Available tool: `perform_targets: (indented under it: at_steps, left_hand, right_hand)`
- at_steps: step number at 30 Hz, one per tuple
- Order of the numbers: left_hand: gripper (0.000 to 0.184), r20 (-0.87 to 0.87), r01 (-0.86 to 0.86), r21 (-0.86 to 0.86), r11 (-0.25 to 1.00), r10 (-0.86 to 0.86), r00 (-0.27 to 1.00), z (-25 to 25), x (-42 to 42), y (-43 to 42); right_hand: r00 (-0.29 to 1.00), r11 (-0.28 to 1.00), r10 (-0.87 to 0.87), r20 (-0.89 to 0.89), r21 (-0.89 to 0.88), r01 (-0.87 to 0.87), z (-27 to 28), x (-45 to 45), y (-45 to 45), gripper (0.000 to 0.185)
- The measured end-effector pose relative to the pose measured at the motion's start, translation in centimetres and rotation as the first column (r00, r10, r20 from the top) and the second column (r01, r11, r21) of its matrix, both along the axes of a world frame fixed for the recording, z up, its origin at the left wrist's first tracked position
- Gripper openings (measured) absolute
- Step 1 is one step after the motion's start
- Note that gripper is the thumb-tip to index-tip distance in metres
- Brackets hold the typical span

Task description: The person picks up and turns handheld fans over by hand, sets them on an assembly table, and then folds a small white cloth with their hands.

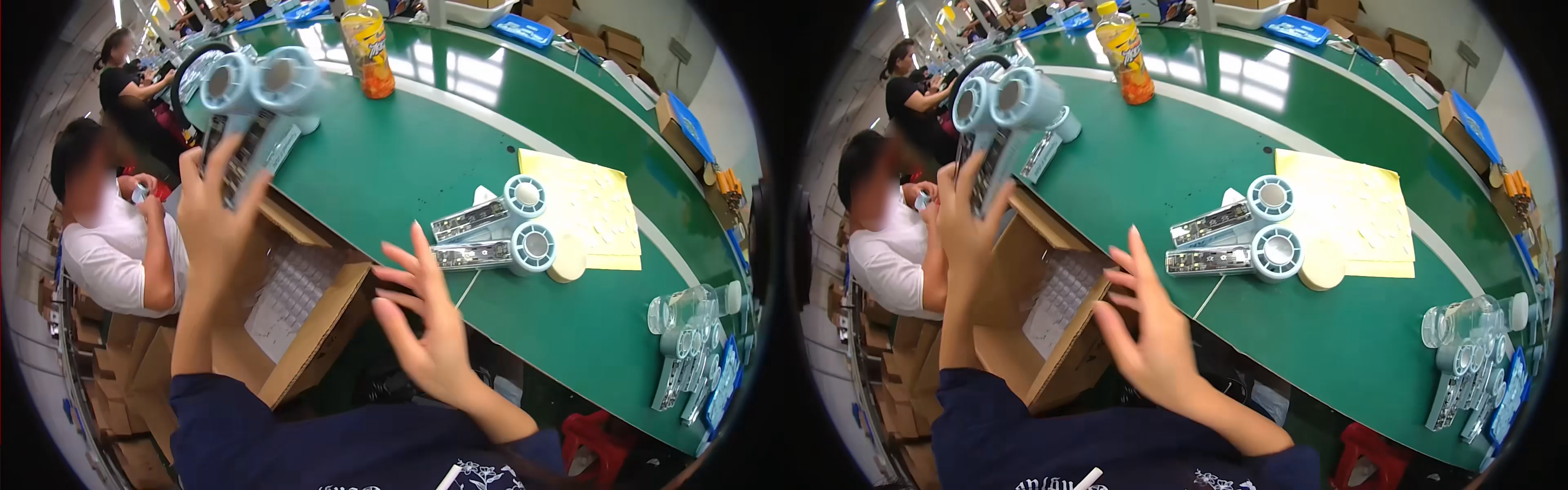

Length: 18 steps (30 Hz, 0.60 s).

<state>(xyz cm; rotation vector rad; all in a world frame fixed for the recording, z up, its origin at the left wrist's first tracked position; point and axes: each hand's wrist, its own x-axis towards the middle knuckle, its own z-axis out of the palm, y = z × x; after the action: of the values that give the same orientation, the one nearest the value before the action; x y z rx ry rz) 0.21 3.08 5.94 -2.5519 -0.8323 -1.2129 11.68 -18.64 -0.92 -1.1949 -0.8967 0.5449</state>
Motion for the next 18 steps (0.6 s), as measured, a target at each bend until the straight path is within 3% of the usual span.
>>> perform_targets:
  at_steps: [1, 3, 4, 5, 7, 8, 9, 11, 12, 15, 18]
  left_hand:
    - [0.050, -0.076, -0.015, 0.113, 0.993, 0.024, 0.997, 0.5, 0.1, -3.8]
    - [0.058, -0.092, 0.167, -0.163, 0.972, -0.184, 0.979, 0.7, -0.4, -9.5]
    - [0.060, -0.146, 0.241, -0.237, 0.941, -0.279, 0.949, 0.8, -0.6, -11.7]
    - [0.048, -0.171, 0.310, -0.316, 0.897, -0.375, 0.911, 1.0, -0.3, -13.4]
    - [0.047, -0.003, 0.523, -0.511, 0.682, -0.610, 0.793, -1.0, 0.0, -13.3]
    - [0.052, 0.202, 0.552, -0.645, 0.529, -0.579, 0.790, -1.7, 0.6, -14.5]
    - [0.057, 0.394, 0.592, -0.728, 0.346, -0.495, 0.775, -2.4, 1.7, -15.8]
    - [0.065, 0.616, 0.666, -0.744, 0.046, -0.339, 0.711, -3.6, 2.8, -17.3]
    - [0.070, 0.672, 0.694, -0.718, -0.050, -0.307, 0.674, -4.1, 3.3, -17.6]
    - [0.077, 0.753, 0.740, -0.654, -0.158, -0.224, 0.618, -4.9, 4.0, -18.6]
    - [0.078, 0.764, 0.702, -0.637, -0.320, -0.140, 0.630, -3.3, 4.2, -19.5]
  right_hand:
    - [0.996, 0.995, 0.080, -0.047, 0.070, -0.077, 0.4, -0.8, 0.8, 0.079]
    - [0.894, 0.953, 0.273, -0.356, 0.228, -0.200, 1.9, -2.0, 1.1, 0.081]
    - [0.787, 0.954, 0.259, -0.560, 0.276, -0.117, 3.1, -2.6, 0.4, 0.072]
    - [0.641, 0.949, 0.243, -0.728, 0.315, -0.001, 4.2, -3.2, -0.4, 0.063]
    - [0.668, 0.960, 0.151, -0.729, 0.269, 0.076, 3.2, -2.7, -1.7, 0.056]
    - [0.664, 0.983, 0.098, -0.742, 0.177, 0.053, 2.2, -2.1, -2.7, 0.046]
    - [0.560, 0.990, -0.009, -0.829, 0.071, 0.119, 2.4, -1.3, -3.2, 0.038]
    - [0.348, 0.970, 0.241, -0.906, 0.226, -0.085, 0.6, 2.3, -4.9, 0.037]
    - [0.413, 0.967, 0.257, -0.874, 0.230, -0.115, 0.4, 3.3, -5.2, 0.038]
    - [0.602, 0.842, 0.500, -0.623, 0.511, -0.171, -1.5, 4.6, -7.4, 0.042]
    - [0.623, 0.792, 0.546, -0.561, 0.588, -0.164, -2.1, 3.9, -9.0, 0.050]
